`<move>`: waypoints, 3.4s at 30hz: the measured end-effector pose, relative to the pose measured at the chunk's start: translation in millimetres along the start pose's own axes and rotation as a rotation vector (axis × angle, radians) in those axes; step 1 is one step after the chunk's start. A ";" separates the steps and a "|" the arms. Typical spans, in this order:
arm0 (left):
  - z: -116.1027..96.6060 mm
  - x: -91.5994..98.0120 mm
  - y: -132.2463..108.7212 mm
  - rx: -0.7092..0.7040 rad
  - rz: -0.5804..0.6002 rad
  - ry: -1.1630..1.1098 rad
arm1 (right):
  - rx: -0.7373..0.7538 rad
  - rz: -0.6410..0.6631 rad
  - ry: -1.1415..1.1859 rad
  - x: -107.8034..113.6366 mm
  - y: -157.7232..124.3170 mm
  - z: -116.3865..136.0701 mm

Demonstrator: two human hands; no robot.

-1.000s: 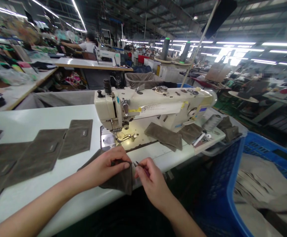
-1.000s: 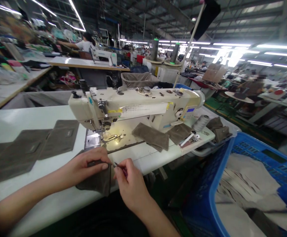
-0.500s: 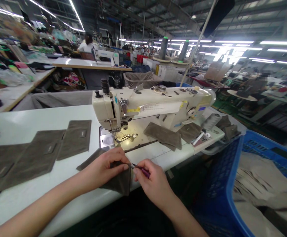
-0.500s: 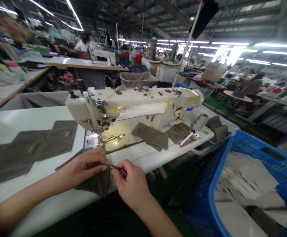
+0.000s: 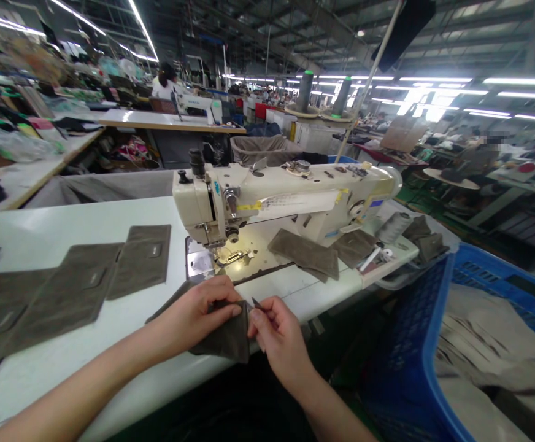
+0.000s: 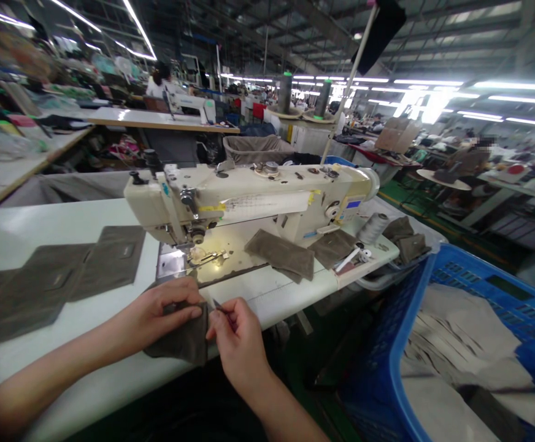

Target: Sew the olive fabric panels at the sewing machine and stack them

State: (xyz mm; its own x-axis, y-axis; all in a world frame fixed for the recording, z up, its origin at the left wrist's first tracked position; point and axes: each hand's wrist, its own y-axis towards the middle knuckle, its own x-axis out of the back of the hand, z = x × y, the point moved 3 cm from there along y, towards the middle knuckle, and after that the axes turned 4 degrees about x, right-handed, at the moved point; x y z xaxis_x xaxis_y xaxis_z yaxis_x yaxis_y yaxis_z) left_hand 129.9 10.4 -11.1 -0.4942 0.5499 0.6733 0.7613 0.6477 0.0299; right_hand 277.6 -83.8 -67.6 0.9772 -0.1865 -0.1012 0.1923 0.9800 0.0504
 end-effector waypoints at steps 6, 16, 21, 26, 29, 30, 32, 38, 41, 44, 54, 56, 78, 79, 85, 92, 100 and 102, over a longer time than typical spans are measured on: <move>2.2 2.2 -0.9 -0.025 -0.014 0.023 | 0.019 -0.016 -0.101 11.5 3.3 13.3; 4.7 9.1 -3.5 -0.063 -0.033 0.214 | 0.311 -0.043 -0.516 8.5 10.3 29.8; 42.9 56.6 -13.2 0.301 0.056 0.012 | 0.152 -0.108 -0.406 36.6 11.2 16.9; 63.9 67.3 -14.7 0.544 -0.087 -0.435 | 0.035 -0.030 -0.346 29.7 -1.3 0.8; 64.3 62.1 -8.7 0.607 -0.113 -0.523 | 0.088 0.028 -0.348 16.0 -11.9 -7.6; 63.4 61.6 -6.6 0.616 -0.111 -0.518 | 0.133 0.040 -0.371 13.4 -14.5 -9.2; 61.6 63.1 -3.0 0.636 -0.123 -0.474 | 0.234 0.023 -0.452 13.6 -16.6 -9.4; 69.0 70.7 2.2 0.642 -0.167 -0.443 | 0.399 -0.068 -0.588 26.8 -1.5 8.4; 74.9 71.1 2.0 0.609 -0.174 -0.472 | 0.370 -0.032 -0.644 23.7 8.6 15.1; 76.4 71.7 -0.2 0.590 -0.207 -0.449 | 0.328 -0.010 -0.701 18.5 15.6 15.9; 70.7 70.8 16.6 0.555 -0.214 -0.075 | 0.233 0.061 -0.539 12.1 -1.5 -1.1; 69.5 67.9 25.0 0.536 -0.227 0.001 | 0.311 0.153 -0.551 8.8 -10.7 -1.8; 71.1 59.3 41.1 0.506 -0.270 0.334 | 0.731 0.462 -1.029 -6.5 -12.9 4.6; 72.0 59.4 41.0 0.505 -0.276 0.337 | 0.710 0.478 -1.058 -7.6 -12.4 5.9; 76.6 58.4 41.8 0.500 -0.294 0.339 | 0.629 0.497 -1.121 -11.7 -10.8 8.8; 78.8 58.2 41.7 0.502 -0.312 0.343 | 0.622 0.484 -1.146 -13.5 -9.1 8.4; 79.6 58.6 42.9 0.492 -0.311 0.334 | 0.636 0.501 -1.173 -13.2 -8.3 10.3; 79.4 59.6 43.3 0.492 -0.309 0.336 | 0.628 0.520 -1.187 -14.0 -6.9 11.7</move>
State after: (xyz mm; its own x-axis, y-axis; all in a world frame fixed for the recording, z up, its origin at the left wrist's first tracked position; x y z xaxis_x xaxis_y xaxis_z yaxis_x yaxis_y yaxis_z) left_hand 100.1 113.1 -28.4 -0.4402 0.1582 0.8839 0.2863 0.9577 -0.0289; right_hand 263.6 -88.7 -54.9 0.3832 -0.0762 0.9205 -0.5009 0.8202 0.2764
